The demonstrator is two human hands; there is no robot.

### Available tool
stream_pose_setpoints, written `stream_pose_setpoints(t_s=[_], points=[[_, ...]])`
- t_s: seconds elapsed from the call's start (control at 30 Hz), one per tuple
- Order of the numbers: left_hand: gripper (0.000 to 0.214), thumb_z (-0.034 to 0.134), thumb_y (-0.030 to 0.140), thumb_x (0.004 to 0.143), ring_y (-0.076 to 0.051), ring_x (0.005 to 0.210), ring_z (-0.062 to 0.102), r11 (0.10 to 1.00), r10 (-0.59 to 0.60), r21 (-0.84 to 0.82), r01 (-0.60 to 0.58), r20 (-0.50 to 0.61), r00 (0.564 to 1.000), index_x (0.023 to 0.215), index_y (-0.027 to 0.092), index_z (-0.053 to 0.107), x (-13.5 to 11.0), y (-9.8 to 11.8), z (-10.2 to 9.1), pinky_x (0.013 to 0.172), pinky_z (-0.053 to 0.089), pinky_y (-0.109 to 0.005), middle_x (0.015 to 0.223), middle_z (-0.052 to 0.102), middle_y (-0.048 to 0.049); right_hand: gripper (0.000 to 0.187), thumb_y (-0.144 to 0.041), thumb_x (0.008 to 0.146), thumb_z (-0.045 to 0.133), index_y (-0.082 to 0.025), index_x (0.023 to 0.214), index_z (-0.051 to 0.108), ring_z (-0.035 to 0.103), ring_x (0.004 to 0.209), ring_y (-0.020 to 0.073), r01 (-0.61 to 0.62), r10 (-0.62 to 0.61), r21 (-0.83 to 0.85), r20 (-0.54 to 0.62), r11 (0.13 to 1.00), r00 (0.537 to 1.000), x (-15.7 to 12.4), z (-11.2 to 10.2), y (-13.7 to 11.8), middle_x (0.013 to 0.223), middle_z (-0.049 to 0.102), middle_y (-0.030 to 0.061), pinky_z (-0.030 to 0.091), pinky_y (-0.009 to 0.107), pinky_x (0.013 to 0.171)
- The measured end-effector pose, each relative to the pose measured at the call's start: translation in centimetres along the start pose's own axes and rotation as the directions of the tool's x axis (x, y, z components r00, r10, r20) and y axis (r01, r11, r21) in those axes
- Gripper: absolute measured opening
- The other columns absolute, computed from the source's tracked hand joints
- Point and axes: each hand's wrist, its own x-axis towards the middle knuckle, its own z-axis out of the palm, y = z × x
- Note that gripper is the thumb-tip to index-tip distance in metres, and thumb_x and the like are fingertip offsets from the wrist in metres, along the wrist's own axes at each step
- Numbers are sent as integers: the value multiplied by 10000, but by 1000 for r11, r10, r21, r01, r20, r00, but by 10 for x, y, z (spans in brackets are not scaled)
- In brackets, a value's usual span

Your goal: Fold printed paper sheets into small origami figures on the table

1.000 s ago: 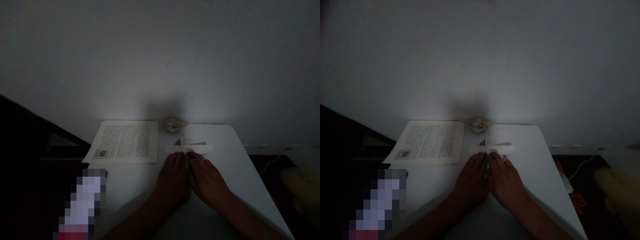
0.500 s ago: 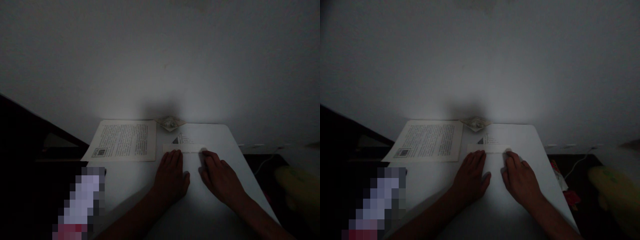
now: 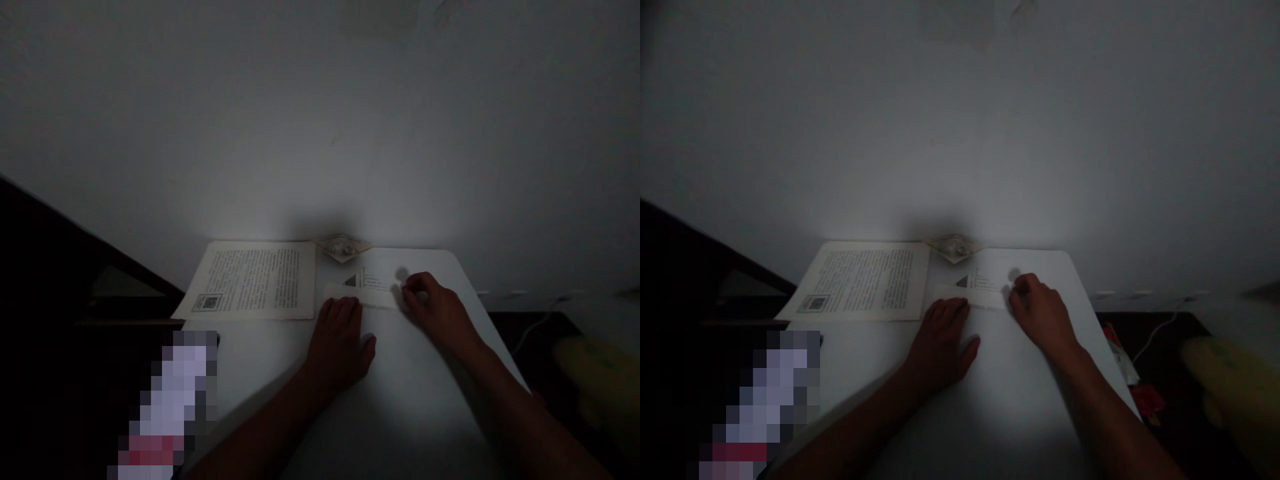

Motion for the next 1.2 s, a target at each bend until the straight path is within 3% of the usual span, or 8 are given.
stream_pose_setpoints(t_s=[0.13, 0.23, 0.57, 0.9, 1.03, 1.2], points=[[391, 549, 300, 802, -283, 1144, 472, 999, 0, -40, -1, -25, 1000, 1142, 109, 548, 0, -2, -2, 1055, 329, -491, 1205, 551, -140, 215, -428, 807, 548, -219, 858, 547, 644, 727, 206, 6, -2, 133, -31, 991, 1000, 5, 13, 2, 782, 674, 26, 469, 323, 660], [379, 557, 289, 794, -280, 1135, 476, 998, 7, -63, -9, -31, 999, 1131, 116, 557, 0, -2, -1, 1050, 337, -484, 1193, 555, -134, 234, -444, 794, 576, -222, 866, 566, 641, 786, 210, 58, -49, 162, -58, 985, 997, 1, 20, 3, 849, 683, 34, 481, 341, 702], [393, 571, 266, 772, -247, 1134, 488, 975, 115, -190, -111, 7, 993, 1147, 150, 554, 1, 1, -6, 1026, 366, -440, 1198, 572, -110, 429, -378, 827, 568, -191, 1209, 516, 567, 1070, 261, 228, -227, 68, -27, 971, 974, -3, 22, -2, 1140, 632, 102, 410, 470, 941], [397, 584, 274, 780, -239, 1144, 498, 961, 175, -228, -160, 49, 983, 1165, 181, 549, 2, -1, -7, 991, 390, -436, 1200, 590, -95, 445, -365, 865, 509, -195, 1274, 469, 524, 1135, 282, 285, -285, 12, -10, 958, 958, -1, 25, -6, 1166, 615, 121, 375, 495, 960], [376, 568, 249, 794, -235, 1149, 486, 964, 166, -220, -146, 72, 984, 1161, 173, 549, 2, 0, -8, 1006, 378, -422, 1214, 585, -84, 386, -356, 845, 538, -200, 1197, 513, 540, 1112, 269, 231, -230, 119, -21, 966, 973, 2, 26, -6, 1163, 615, 110, 391, 475, 958], [328, 544, 221, 808, -239, 1136, 489, 964, 175, -216, -157, 67, 982, 1131, 165, 564, 2, 0, -7, 999, 379, -412, 1205, 585, -84, 285, -331, 820, 586, -220, 1081, 557, 617, 910, 199, 112, -74, 351, -119, 930, 990, 2, 23, -10, 1002, 650, 56, 487, 351, 823]])
